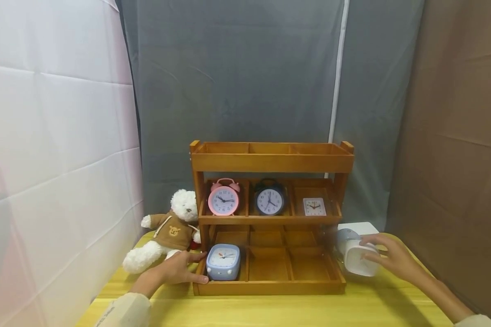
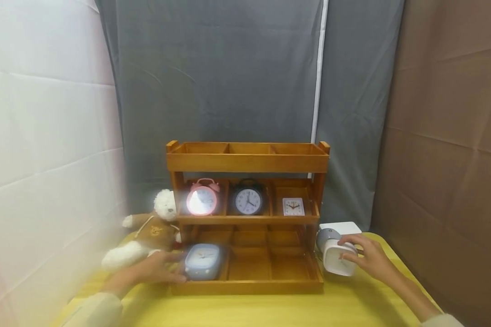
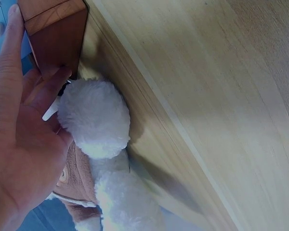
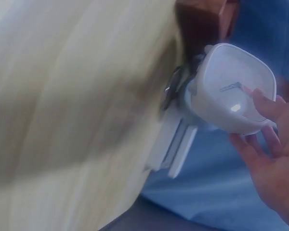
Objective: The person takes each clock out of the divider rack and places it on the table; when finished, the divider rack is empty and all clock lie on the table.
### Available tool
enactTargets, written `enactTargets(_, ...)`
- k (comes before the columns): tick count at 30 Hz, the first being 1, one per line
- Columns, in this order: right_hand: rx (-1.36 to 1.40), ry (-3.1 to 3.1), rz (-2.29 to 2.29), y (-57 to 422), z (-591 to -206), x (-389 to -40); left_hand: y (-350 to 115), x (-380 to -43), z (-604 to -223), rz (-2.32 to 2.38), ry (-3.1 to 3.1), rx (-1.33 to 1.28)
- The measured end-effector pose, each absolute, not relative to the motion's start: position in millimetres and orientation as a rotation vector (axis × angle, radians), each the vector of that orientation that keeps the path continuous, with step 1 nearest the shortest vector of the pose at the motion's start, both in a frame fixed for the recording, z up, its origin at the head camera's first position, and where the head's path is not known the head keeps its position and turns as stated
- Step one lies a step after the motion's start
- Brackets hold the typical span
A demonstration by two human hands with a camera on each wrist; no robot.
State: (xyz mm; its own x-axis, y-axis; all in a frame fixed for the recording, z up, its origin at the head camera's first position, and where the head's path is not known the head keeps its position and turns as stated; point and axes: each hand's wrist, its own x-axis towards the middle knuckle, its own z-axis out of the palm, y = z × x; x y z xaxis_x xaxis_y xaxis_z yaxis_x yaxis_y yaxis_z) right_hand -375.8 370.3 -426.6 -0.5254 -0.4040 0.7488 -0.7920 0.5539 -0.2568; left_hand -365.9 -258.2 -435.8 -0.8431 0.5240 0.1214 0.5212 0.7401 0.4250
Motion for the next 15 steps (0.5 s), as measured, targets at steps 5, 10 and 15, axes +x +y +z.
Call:
enactTargets(5, 0.945, -2.217, 0.866, 388, -441, -374, -258, -367, -436, 0.705, 2.933, 0.872)
enactTargets(10, 0.885, -2.255, 0.905, 400, -453, -372, -258, -367, -436, 0.72, 2.92, 0.878)
enactTargets(15, 0.843, -2.253, 0.913, 412, -462, -375, -258, -367, -437, 0.722, 2.922, 0.859)
